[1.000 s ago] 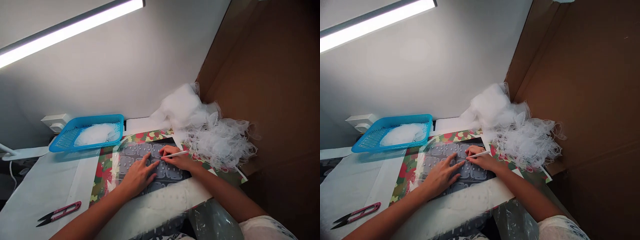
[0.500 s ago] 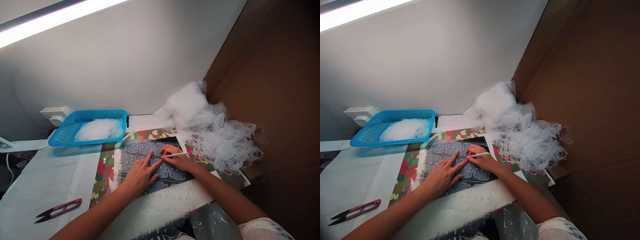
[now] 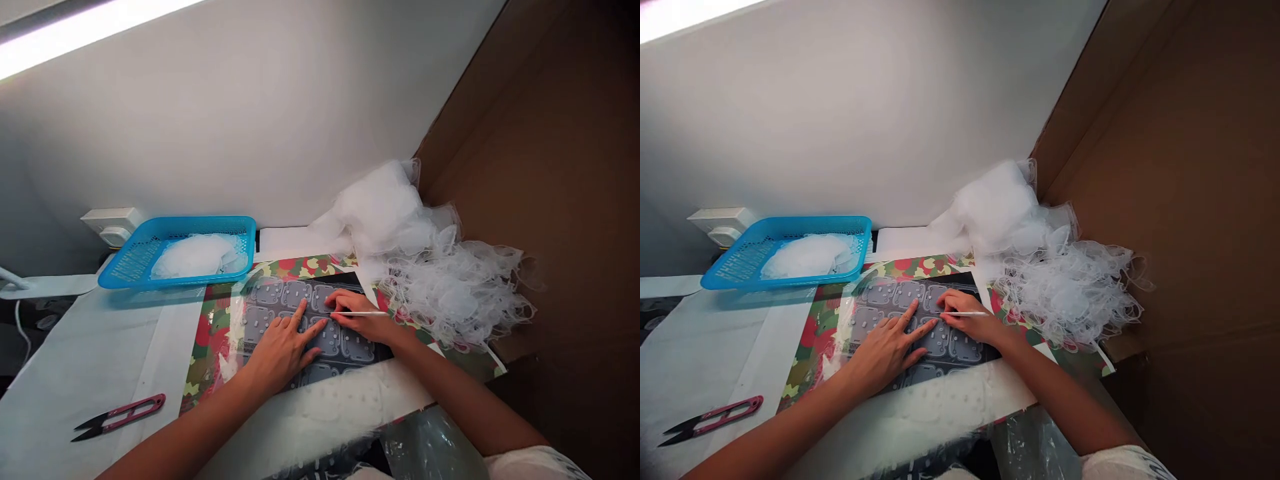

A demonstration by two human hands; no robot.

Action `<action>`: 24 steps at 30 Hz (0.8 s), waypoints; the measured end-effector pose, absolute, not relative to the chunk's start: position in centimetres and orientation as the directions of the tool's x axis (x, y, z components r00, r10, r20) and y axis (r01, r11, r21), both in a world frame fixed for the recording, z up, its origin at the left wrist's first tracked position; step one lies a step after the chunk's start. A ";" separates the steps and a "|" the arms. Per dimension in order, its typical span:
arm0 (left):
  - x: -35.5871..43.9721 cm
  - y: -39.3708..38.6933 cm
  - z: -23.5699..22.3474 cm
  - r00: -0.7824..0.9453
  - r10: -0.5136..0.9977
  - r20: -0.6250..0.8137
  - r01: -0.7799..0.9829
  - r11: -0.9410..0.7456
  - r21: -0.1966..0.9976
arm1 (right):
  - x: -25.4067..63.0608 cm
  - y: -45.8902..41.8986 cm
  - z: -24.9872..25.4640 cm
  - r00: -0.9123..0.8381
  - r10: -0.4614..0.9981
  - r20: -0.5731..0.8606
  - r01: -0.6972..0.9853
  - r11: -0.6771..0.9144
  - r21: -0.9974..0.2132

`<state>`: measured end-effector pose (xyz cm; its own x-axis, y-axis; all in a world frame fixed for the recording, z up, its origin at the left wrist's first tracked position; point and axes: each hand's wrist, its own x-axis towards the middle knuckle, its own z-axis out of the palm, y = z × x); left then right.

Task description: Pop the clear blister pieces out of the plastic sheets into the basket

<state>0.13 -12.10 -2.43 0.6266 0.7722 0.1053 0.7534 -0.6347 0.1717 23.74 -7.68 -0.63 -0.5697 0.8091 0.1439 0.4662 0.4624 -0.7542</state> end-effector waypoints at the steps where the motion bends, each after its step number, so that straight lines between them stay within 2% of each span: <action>1: 0.1 -12.1 -2.5 0.626 0.772 0.111 0.751 -0.635 0.180 | 23.8 -7.8 -0.8 -0.576 0.804 0.148 0.465 0.471 -0.749; 6: 0.0 -12.1 -2.5 0.629 0.768 0.123 0.747 -0.640 0.179 | 23.1 -7.4 -2.2 -0.610 0.750 0.257 0.459 0.599 -0.656; 8: 0.1 -12.1 -2.4 0.626 0.772 0.113 0.754 -0.635 0.167 | 23.5 -6.6 -2.2 -0.554 0.781 0.289 0.492 0.587 -0.644; 10: 0.1 -12.2 -2.3 0.615 0.783 0.090 0.768 -0.621 0.154 | 24.9 -5.5 -1.8 -0.387 0.866 0.316 0.565 0.493 -0.661; 12: 0.1 -12.3 -2.2 0.600 0.797 0.070 0.782 -0.602 0.158 | 26.8 -4.4 -1.2 -0.131 0.932 0.337 0.631 0.341 -0.697; 14: 0.0 -12.3 -2.2 0.590 0.805 0.054 0.784 -0.588 0.196 | 28.6 -3.7 -0.6 0.079 0.943 0.324 0.619 0.208 -0.757; 15: -0.1 -12.1 -2.1 0.588 0.808 0.045 0.780 -0.581 0.234 | 29.2 -3.6 -0.3 0.129 0.944 0.305 0.581 0.178 -0.794; 17: -0.1 -11.3 -1.7 0.568 0.822 0.040 0.761 -0.542 0.356 | 29.5 -4.0 0.1 0.112 0.960 0.258 0.472 0.177 -0.864; 20: 0.5 -8.9 -0.6 0.463 0.885 0.055 0.652 -0.382 0.654 | 28.1 -5.9 0.9 0.007 0.973 0.229 0.369 0.211 -0.905; 22: 1.4 -7.0 0.2 0.396 0.917 -0.046 0.493 -0.170 0.853 | 26.4 -7.5 1.4 -0.047 0.972 0.229 0.379 0.229 -0.897; 24: 2.5 -5.4 0.7 0.419 0.883 -0.210 0.365 0.048 0.930 | 25.0 -8.8 1.8 -0.144 0.969 0.202 0.403 0.244 -0.882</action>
<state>2.49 -5.44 0.67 0.4193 0.8832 -0.2101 0.3651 0.0478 0.9297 25.02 -8.84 1.83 -0.1439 0.9688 0.2019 0.4033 0.2438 -0.8820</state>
